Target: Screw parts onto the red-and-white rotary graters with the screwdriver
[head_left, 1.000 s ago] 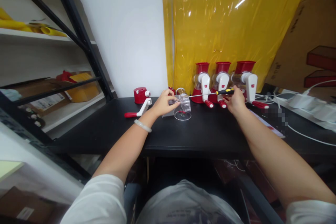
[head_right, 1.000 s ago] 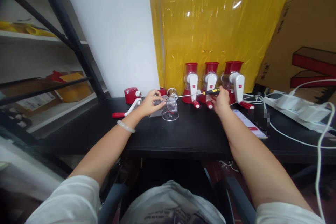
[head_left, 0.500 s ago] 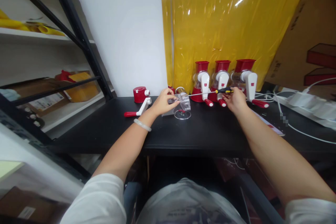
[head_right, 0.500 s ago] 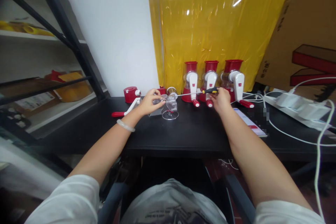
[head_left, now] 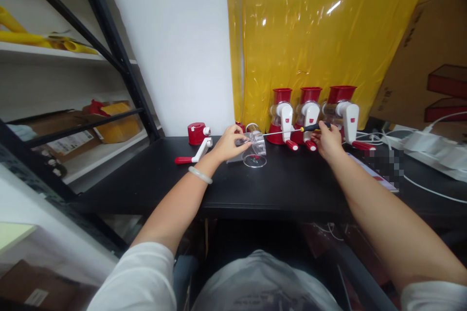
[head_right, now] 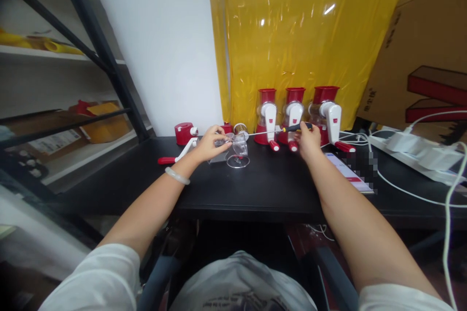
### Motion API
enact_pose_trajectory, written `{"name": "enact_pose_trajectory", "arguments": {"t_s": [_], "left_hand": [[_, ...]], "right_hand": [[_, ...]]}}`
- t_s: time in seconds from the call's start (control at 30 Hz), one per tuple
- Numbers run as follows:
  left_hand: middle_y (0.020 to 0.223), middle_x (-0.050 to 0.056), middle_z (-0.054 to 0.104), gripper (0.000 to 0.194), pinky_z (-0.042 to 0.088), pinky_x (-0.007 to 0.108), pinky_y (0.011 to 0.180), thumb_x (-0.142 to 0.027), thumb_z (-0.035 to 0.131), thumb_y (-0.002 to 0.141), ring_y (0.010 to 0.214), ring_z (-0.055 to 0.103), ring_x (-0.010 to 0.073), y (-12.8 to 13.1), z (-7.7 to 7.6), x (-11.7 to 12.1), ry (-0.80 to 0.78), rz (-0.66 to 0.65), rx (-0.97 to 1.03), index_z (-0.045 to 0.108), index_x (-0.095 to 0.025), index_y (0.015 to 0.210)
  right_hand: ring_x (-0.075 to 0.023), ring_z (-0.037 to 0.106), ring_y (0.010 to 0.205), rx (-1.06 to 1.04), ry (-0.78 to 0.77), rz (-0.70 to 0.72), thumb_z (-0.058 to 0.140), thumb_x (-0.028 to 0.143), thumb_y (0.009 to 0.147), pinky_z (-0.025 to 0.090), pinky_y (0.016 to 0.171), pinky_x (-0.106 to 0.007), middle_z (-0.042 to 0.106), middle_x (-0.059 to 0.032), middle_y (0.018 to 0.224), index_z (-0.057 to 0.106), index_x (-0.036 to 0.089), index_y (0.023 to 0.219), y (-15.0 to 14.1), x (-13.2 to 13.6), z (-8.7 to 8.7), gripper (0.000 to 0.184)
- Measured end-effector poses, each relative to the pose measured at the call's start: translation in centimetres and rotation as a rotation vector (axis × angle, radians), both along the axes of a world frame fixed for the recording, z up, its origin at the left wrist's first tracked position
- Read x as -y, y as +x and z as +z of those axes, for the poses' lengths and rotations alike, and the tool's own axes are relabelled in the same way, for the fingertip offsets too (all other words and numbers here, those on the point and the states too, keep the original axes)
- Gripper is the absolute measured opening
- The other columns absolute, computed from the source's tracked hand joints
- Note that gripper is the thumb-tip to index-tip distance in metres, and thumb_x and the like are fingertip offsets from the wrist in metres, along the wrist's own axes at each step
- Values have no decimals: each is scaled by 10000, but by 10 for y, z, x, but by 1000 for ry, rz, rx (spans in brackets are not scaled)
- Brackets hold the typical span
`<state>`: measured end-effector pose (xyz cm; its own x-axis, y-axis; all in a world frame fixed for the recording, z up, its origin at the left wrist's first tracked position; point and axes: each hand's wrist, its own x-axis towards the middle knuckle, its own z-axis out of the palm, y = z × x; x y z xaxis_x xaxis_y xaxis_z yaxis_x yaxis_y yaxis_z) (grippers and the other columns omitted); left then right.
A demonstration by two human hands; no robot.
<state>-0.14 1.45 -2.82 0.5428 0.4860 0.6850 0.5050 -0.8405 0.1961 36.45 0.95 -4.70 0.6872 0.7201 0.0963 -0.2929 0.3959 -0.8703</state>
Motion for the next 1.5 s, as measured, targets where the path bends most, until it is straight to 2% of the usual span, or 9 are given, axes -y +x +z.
{"name": "enact_pose_trajectory", "arguments": {"t_s": [0.13,0.33,0.77,1.03,1.17,1.4,1.5], "left_hand": [[1093,82,621,188,541,557,1123,-401,794,970,1150,631,295,0,1,0,-11,22,-10,816,-223,916],[1095,84,630,191,540,544,1119,-397,780,978,1136,636,289,1,1,0,0,11,-9,811,-220,914],[1119,89,630,214,530,557,1140,-426,767,990,1166,632,296,1,1,0,-16,-2,-3,810,-224,935],[1117,88,622,207,559,549,1111,-422,783,973,1118,646,285,3,0,0,-54,12,20,805,-225,915],[1112,89,617,200,557,542,1110,-407,784,971,1117,644,284,4,0,-1,-44,7,19,808,-219,907],[1112,93,620,214,547,543,1117,-420,777,978,1121,633,288,4,0,-1,-33,6,5,810,-219,911],[1125,100,623,219,538,546,1128,-421,771,986,1137,631,293,3,1,1,-31,-4,5,812,-215,921]], "right_hand": [[-72,569,464,24,7,6,738,319,1012,506,450,-130,600,77,652,531,240,983,1,0,-1,223],[-74,567,465,13,-23,4,649,252,1053,511,449,-132,597,79,654,513,243,998,0,1,1,147],[-73,560,464,25,-64,-2,718,386,1021,490,434,-131,586,85,677,473,264,1012,0,2,3,274],[-86,565,450,56,-59,0,738,353,1002,472,419,-140,582,76,665,459,261,968,2,2,0,296],[-86,562,441,61,-76,7,751,392,995,457,397,-140,576,81,655,464,261,970,3,2,0,317],[-79,555,431,39,-74,-4,685,353,1043,482,395,-139,579,70,641,494,248,964,0,4,2,232],[-84,582,458,72,-48,-16,778,421,991,496,400,-138,599,64,660,513,245,967,0,4,2,319]]}}
